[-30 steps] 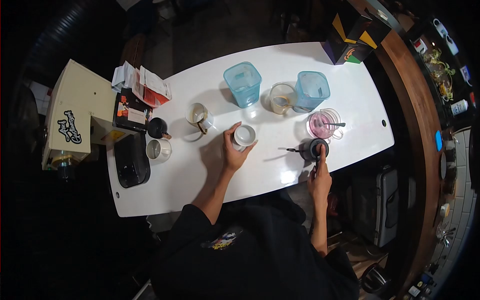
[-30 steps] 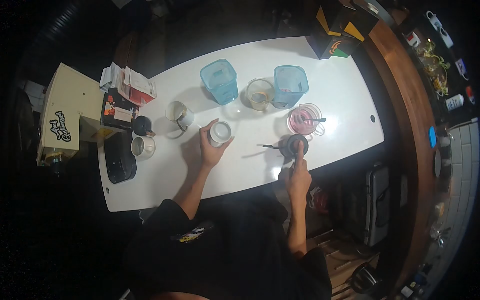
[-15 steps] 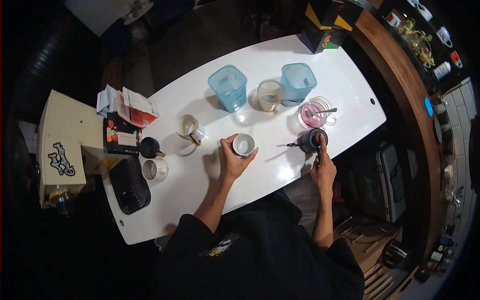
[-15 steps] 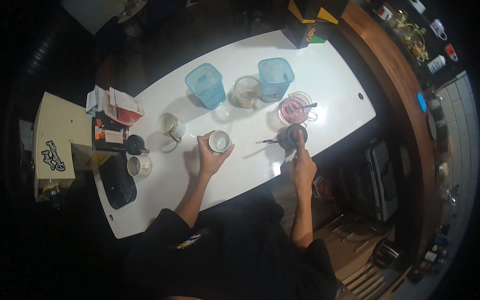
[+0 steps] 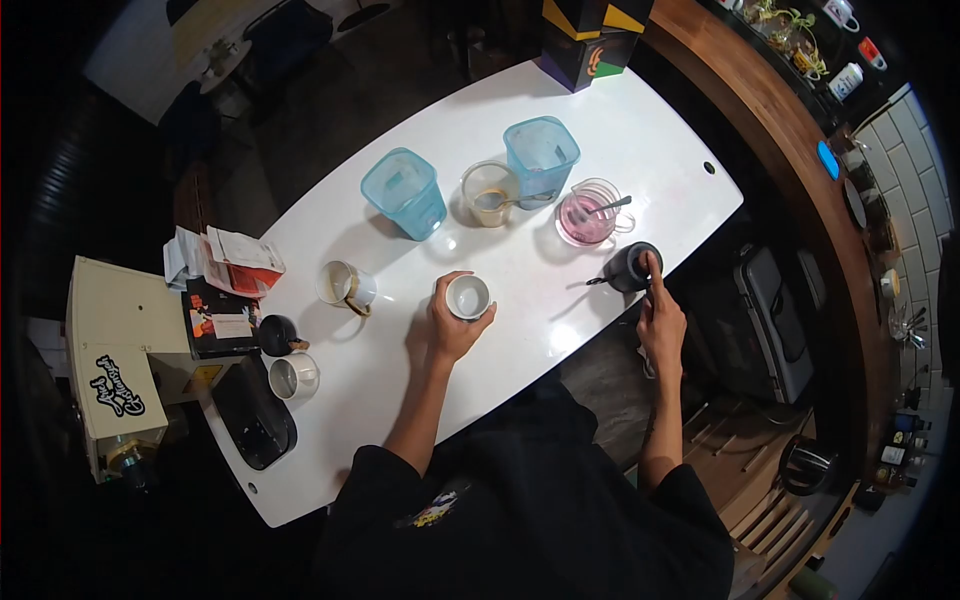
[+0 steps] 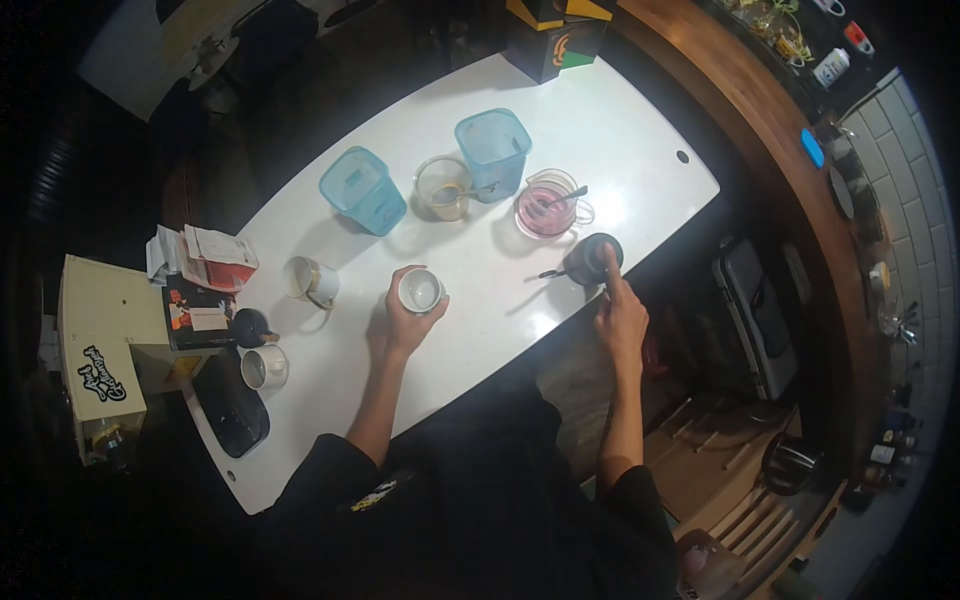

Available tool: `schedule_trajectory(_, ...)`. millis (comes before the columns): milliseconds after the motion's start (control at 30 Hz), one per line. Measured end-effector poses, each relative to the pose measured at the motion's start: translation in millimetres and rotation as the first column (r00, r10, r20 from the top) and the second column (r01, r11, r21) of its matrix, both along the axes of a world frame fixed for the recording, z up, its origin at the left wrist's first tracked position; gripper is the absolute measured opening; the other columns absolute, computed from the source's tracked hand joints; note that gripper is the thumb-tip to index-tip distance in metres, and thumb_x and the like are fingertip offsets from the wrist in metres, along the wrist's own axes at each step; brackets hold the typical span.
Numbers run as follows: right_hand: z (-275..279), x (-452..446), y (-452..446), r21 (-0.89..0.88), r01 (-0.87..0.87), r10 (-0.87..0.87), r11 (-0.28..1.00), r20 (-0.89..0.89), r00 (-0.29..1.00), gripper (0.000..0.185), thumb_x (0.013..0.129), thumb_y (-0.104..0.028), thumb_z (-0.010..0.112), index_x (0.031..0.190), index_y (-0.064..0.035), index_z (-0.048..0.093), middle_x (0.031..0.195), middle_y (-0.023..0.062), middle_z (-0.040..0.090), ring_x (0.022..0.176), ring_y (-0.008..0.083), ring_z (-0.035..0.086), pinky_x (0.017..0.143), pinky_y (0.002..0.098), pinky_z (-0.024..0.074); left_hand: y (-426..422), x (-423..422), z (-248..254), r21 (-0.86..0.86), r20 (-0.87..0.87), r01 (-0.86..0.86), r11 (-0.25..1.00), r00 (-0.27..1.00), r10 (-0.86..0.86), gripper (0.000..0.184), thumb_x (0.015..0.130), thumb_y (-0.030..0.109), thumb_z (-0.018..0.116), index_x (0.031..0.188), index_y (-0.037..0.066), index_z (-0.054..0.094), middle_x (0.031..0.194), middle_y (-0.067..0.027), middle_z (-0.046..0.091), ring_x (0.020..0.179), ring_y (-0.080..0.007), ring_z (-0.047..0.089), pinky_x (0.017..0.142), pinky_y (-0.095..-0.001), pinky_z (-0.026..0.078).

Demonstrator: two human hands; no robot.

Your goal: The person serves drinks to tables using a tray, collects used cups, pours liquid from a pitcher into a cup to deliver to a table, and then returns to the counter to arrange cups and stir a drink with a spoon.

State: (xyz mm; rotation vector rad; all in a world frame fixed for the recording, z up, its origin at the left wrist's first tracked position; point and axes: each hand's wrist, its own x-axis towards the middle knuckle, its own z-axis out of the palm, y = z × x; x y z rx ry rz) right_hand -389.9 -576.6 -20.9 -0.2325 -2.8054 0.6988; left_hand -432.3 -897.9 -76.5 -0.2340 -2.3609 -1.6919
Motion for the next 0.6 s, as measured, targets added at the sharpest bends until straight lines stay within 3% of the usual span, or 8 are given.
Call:
schedule_trajectory(100, 0.1, -1.6, 15.8, 0.004, 0.039, -0.039, 0.999, -0.002, 0.999, 0.086, 0.074, 0.008, 0.054, 0.144, -0.0332, 0.026, 0.086, 0.0119, 0.061, 0.074, 0.035, 0.061, 0.063, 0.0457, 0.045, 7.7, -1.4, 3.7, 0.0, 0.021, -0.002, 1.0, 1.0, 0.002, 0.054, 0.065, 0.008, 0.078, 0.11, 0.002, 0.05, 0.102, -0.0076, 0.057, 0.093, -0.0164, 0.056, 0.085, -0.0308, 0.045)
schedule_trajectory(167, 6.8, -3.3, 24.0, -0.065, 0.101, -0.097, 0.993, 0.06, 0.993, 0.076, 0.082, 0.006, 0.053, 0.142, -0.0347, 0.031, 0.11, 0.0178, 0.062, 0.086, 0.038, 0.063, 0.069, 0.0415, 0.0478, 13.5, -2.1, 8.2, -0.01, 0.038, -0.009, 1.0, 0.999, 0.009, 0.054, 0.064, 0.008, 0.078, 0.11, 0.003, 0.05, 0.103, -0.0076, 0.057, 0.093, -0.0165, 0.056, 0.085, -0.0306, 0.045)
schedule_trajectory(200, 2.3, -4.4, 30.1, 0.003, 0.076, -0.076, 0.997, -0.015, 0.997, 0.084, 0.077, 0.006, 0.054, 0.144, -0.0345, 0.024, 0.093, 0.0123, 0.063, 0.078, 0.0364, 0.061, 0.064, 0.0458, 0.0448, 17.4, -2.5, 11.0, 0.009, 0.051, -0.007, 1.0, 0.999, 0.006, 0.053, 0.065, 0.007, 0.078, 0.11, 0.003, 0.05, 0.102, -0.0075, 0.057, 0.094, -0.0167, 0.056, 0.085, -0.0307, 0.045)
schedule_trajectory(333, -0.9, -15.2, 51.8, 0.012, 0.119, -0.118, 0.993, -0.045, 0.992, 0.086, 0.077, 0.008, 0.054, 0.144, -0.0362, 0.023, 0.101, 0.0129, 0.064, 0.081, 0.0372, 0.062, 0.066, 0.0447, 0.0463, 32.1, -7.3, 10.4, 0.122, 0.072, 0.019, 0.992, 0.997, -0.028, 0.051, 0.065, 0.007, 0.077, 0.109, 0.004, 0.051, 0.103, -0.0066, 0.058, 0.094, -0.0167, 0.057, 0.086, -0.0307, 0.045)
schedule_trajectory(600, -2.9, -58.4, 83.3, -0.05, 0.14, -0.141, 0.989, -0.012, 0.99, 0.081, 0.079, 0.005, 0.052, 0.144, -0.0346, 0.025, 0.097, 0.0144, 0.065, 0.081, 0.0377, 0.063, 0.068, 0.0451, 0.047, 50.1, -17.5, 21.9, 0.061, 0.125, 0.035, 0.997, 0.991, -0.043, 0.047, 0.067, 0.007, 0.074, 0.108, 0.005, 0.051, 0.107, -0.0059, 0.06, 0.097, -0.0157, 0.058, 0.086, -0.0295, 0.045)
